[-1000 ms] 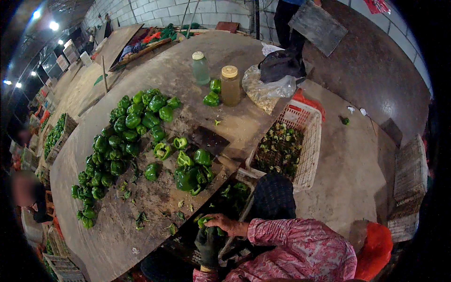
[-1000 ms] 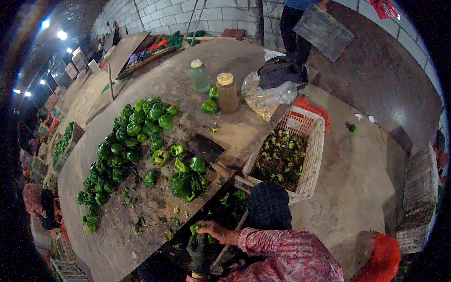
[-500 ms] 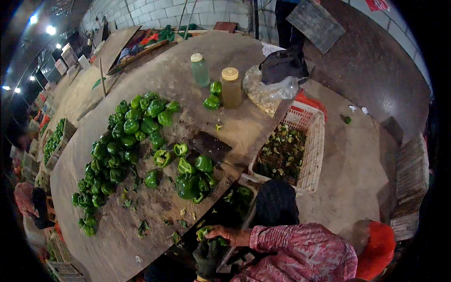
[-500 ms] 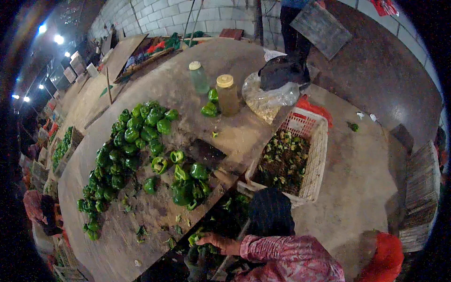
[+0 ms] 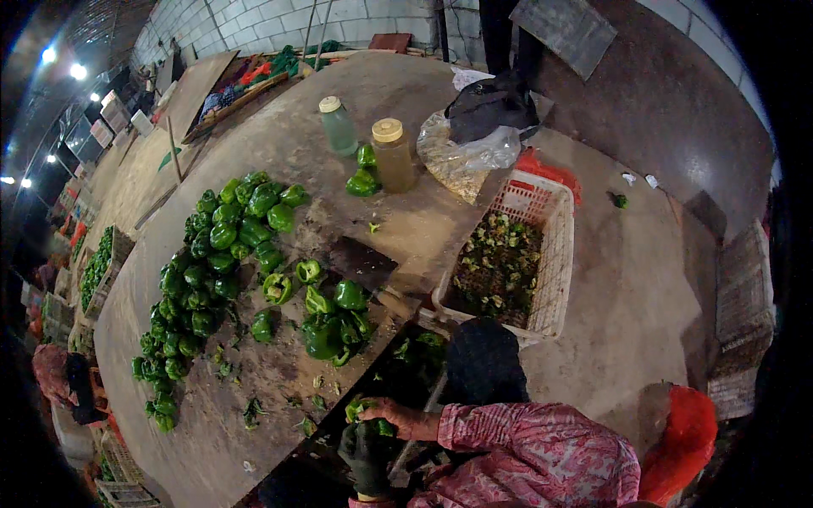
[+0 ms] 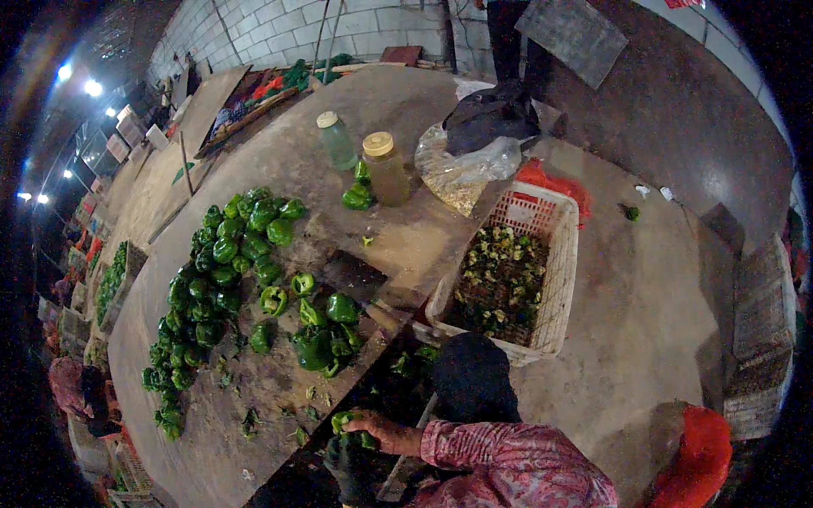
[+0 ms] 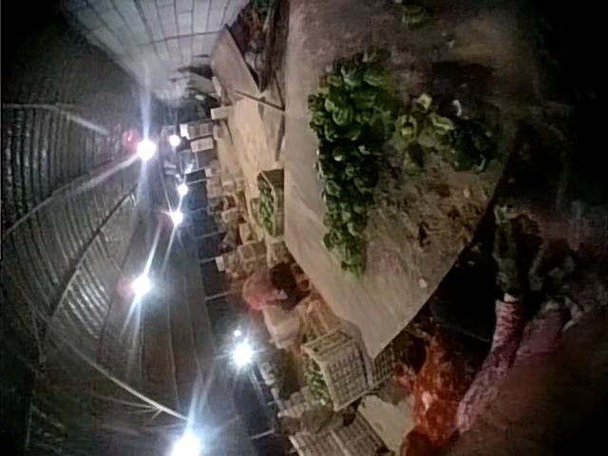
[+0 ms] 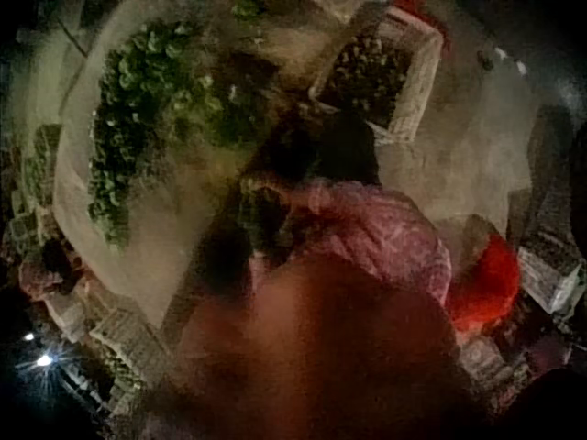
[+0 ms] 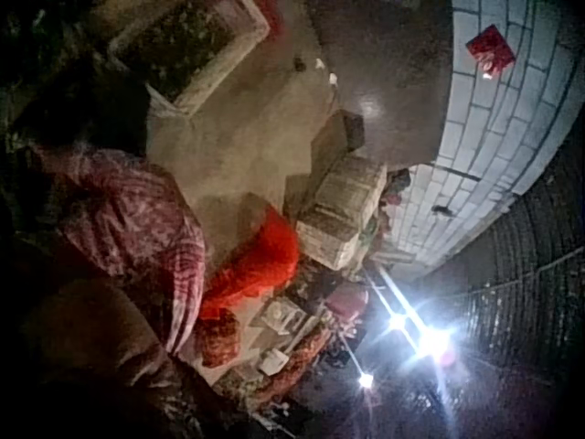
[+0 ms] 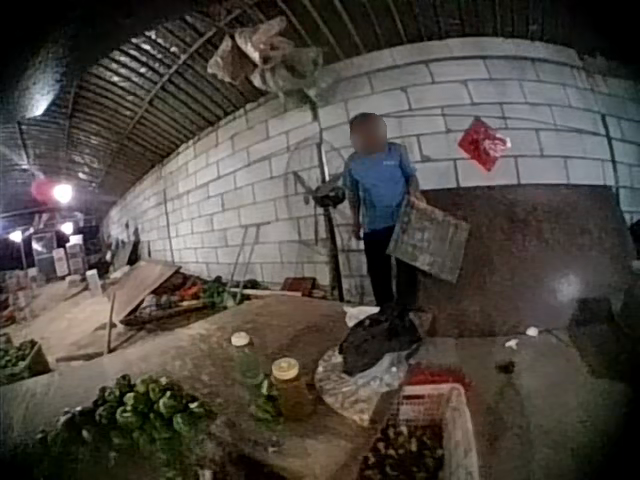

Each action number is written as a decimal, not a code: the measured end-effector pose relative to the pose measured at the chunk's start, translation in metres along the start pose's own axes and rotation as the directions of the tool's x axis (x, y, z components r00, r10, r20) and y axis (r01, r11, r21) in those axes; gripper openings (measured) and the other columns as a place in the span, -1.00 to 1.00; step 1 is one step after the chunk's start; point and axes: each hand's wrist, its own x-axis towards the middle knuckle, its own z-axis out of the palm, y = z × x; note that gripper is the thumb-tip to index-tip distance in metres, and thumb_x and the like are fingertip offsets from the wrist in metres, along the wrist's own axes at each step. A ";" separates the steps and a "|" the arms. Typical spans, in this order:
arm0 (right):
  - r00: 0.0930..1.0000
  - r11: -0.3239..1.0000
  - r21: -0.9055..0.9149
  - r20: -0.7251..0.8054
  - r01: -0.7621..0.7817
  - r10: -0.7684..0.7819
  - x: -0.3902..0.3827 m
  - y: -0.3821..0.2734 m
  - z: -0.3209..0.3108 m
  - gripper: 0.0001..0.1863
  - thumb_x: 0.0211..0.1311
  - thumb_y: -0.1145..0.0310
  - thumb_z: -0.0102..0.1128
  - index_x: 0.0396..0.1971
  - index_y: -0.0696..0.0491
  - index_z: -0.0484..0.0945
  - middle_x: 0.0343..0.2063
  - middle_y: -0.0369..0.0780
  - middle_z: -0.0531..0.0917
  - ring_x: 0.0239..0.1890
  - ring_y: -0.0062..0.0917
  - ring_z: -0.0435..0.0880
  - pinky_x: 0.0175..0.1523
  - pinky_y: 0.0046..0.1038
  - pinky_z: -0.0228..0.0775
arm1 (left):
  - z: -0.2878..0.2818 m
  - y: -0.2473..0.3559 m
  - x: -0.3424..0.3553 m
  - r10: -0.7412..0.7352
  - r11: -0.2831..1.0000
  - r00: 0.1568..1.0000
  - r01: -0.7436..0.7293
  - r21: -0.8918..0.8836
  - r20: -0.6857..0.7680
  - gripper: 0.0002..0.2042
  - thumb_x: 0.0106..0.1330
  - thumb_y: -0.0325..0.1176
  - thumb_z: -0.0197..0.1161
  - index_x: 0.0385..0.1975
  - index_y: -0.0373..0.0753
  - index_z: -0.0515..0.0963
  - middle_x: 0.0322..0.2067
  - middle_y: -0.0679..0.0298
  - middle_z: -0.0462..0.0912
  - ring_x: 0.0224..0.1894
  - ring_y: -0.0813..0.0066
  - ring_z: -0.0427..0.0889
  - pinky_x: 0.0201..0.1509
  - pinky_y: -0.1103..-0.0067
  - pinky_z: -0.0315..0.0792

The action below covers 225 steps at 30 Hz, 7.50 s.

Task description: The person cuts green bell peppers on a low wooden table using a knife. They remove the stems and slice the peppers into pieces, placing the cut pieces on the table and discarding the stems into a nearby basket.

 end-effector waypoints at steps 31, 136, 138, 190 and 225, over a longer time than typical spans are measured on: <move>0.889 0.829 0.406 -0.080 -0.384 0.451 -0.012 -0.116 0.074 -0.61 0.18 0.40 0.15 0.03 0.14 0.49 -0.09 -0.26 0.63 -0.06 -0.57 0.60 0.09 -0.48 0.42 | -0.025 0.002 -0.044 -0.537 0.032 0.613 0.701 -0.712 0.580 -0.78 0.38 -0.33 0.16 -0.15 -0.36 0.57 -0.34 0.32 0.65 -0.35 0.65 0.59 -0.34 0.66 0.47; 0.878 0.991 0.133 -0.475 0.003 0.061 0.027 -0.253 0.115 -0.63 -0.01 0.35 0.23 -0.14 0.14 0.58 -0.20 -0.20 0.64 -0.12 -0.38 0.60 0.08 -0.32 0.42 | -0.117 0.030 -0.128 -0.649 -0.310 0.506 0.505 -0.806 0.567 -0.67 0.37 -0.26 0.09 -0.07 -0.43 0.47 -0.30 0.22 0.61 -0.32 0.46 0.58 -0.25 0.58 0.49; 0.888 0.991 0.008 -0.442 -0.134 0.124 0.050 -0.217 0.117 -0.66 0.02 0.31 0.24 -0.18 0.14 0.61 -0.22 -0.24 0.63 -0.13 -0.42 0.59 0.08 -0.37 0.40 | -0.110 0.021 -0.143 -0.645 -0.245 0.540 0.525 -0.815 0.541 -0.70 0.26 -0.35 0.17 -0.09 -0.38 0.46 -0.34 0.21 0.61 -0.36 0.40 0.60 -0.27 0.53 0.51; 0.995 0.857 -0.511 0.042 -0.059 0.094 0.109 -0.068 0.084 -0.83 0.22 0.41 0.17 -0.52 0.16 0.50 -0.57 -0.17 0.52 -0.49 -0.37 0.47 -0.33 -0.31 0.31 | -0.140 -0.047 -0.178 -0.574 -0.381 0.454 0.588 -0.713 0.681 -0.72 0.34 -0.31 0.12 -0.12 -0.41 0.55 -0.23 0.25 0.64 -0.24 0.56 0.59 -0.14 0.58 0.48; 0.994 -0.312 -0.944 0.097 0.108 0.054 0.400 -0.094 0.012 -0.47 0.09 0.03 0.27 -0.03 0.10 0.58 -0.20 -0.07 0.67 -0.13 -0.19 0.65 -0.05 -0.24 0.48 | -0.057 -0.108 -0.163 -0.789 -0.011 0.487 0.598 -0.801 0.375 -0.50 0.44 0.00 -0.04 -0.01 -0.40 0.49 -0.12 0.14 0.62 -0.12 0.38 0.62 -0.01 0.50 0.50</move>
